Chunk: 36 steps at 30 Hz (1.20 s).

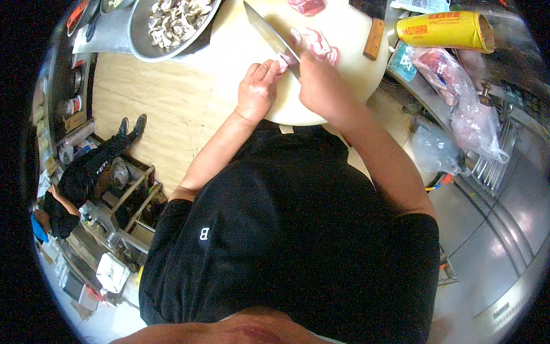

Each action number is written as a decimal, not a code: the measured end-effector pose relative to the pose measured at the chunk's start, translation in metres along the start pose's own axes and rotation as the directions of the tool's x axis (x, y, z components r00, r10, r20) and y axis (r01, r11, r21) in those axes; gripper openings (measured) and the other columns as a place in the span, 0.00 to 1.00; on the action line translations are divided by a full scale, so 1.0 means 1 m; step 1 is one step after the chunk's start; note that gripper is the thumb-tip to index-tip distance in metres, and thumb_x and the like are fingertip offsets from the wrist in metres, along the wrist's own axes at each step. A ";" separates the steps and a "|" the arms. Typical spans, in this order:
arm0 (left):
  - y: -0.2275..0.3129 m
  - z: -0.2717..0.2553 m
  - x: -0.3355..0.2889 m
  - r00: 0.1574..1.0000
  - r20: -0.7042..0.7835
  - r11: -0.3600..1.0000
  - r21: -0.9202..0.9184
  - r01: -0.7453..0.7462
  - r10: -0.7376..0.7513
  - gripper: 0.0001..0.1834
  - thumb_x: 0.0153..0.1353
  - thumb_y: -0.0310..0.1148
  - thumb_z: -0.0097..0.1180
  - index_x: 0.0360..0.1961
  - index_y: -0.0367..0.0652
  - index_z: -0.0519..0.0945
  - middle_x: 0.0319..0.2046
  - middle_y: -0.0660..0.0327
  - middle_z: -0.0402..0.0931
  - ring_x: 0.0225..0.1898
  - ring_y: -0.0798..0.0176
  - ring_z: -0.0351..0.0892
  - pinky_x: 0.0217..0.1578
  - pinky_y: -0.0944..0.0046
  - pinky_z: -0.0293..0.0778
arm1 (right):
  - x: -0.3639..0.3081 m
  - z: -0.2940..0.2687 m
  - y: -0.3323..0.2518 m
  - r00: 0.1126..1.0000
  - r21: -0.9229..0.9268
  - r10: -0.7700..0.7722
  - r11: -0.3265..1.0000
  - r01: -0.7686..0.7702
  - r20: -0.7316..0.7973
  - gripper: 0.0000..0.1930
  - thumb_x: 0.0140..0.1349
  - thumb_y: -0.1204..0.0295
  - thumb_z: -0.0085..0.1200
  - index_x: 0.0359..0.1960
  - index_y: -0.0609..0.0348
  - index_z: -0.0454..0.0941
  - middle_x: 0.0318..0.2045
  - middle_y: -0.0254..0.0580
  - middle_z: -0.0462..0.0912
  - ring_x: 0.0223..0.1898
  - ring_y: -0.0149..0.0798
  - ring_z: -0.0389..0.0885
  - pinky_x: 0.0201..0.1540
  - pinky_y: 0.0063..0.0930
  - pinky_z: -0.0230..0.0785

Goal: The person slices a piece of raw meat into thin strips on a cutting board using a cleaver. The person then gathers the sliced meat and places it into a metal bowl.

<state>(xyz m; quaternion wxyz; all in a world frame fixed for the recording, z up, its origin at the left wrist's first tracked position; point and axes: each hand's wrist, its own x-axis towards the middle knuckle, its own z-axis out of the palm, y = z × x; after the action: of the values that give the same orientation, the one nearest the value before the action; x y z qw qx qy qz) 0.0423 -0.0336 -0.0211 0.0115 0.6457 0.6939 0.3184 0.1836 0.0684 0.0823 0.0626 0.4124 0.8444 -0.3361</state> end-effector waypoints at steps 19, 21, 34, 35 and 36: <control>-0.004 -0.007 0.005 1.000 -0.011 0.994 -0.107 -0.024 0.023 0.14 0.46 0.23 0.62 0.37 0.41 0.81 0.36 0.60 0.82 0.34 0.54 0.76 0.33 0.60 0.77 | 0.041 0.031 -0.011 0.995 0.021 -0.032 0.999 0.034 -0.095 0.14 0.61 0.76 0.52 0.45 0.74 0.67 0.32 0.68 0.80 0.38 0.64 0.82 0.43 0.49 0.75; -0.011 -0.010 0.012 0.938 0.105 0.891 -0.296 0.345 -0.329 0.14 0.52 0.25 0.63 0.42 0.37 0.81 0.36 0.60 0.83 0.33 0.61 0.79 0.34 0.65 0.77 | 0.034 0.029 -0.003 0.999 0.027 0.046 0.999 -0.046 -0.018 0.20 0.60 0.74 0.54 0.51 0.73 0.67 0.35 0.68 0.81 0.42 0.63 0.81 0.47 0.49 0.74; -0.022 -0.024 0.009 0.995 0.034 0.992 -0.077 0.097 -0.094 0.17 0.50 0.29 0.66 0.42 0.35 0.83 0.44 0.51 0.79 0.44 0.48 0.78 0.47 0.55 0.76 | -0.024 0.009 0.013 0.988 0.028 0.056 0.998 -0.052 -0.145 0.10 0.63 0.75 0.46 0.44 0.66 0.68 0.28 0.63 0.81 0.35 0.63 0.83 0.40 0.54 0.74; -0.022 -0.025 0.007 0.999 0.034 0.993 -0.116 0.003 0.001 0.15 0.50 0.27 0.65 0.41 0.34 0.83 0.45 0.52 0.79 0.45 0.48 0.77 0.48 0.55 0.75 | -0.029 0.009 0.010 0.991 0.014 0.055 0.998 -0.054 -0.126 0.06 0.63 0.77 0.44 0.40 0.65 0.68 0.28 0.62 0.82 0.35 0.62 0.83 0.39 0.53 0.75; -0.021 -0.024 0.006 0.998 0.046 0.994 -0.108 -0.027 0.032 0.16 0.50 0.26 0.64 0.41 0.34 0.82 0.45 0.52 0.79 0.45 0.49 0.77 0.48 0.56 0.75 | -0.034 0.009 0.006 0.992 0.023 0.043 0.999 -0.040 -0.122 0.06 0.63 0.77 0.43 0.39 0.65 0.67 0.27 0.61 0.82 0.34 0.62 0.83 0.39 0.54 0.75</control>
<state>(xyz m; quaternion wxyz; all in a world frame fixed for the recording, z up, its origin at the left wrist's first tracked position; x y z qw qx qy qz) 0.0124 -0.0373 -0.0091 0.0580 0.6617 0.6656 0.3402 0.2087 0.0436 0.0853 0.0135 0.4503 0.8344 -0.3174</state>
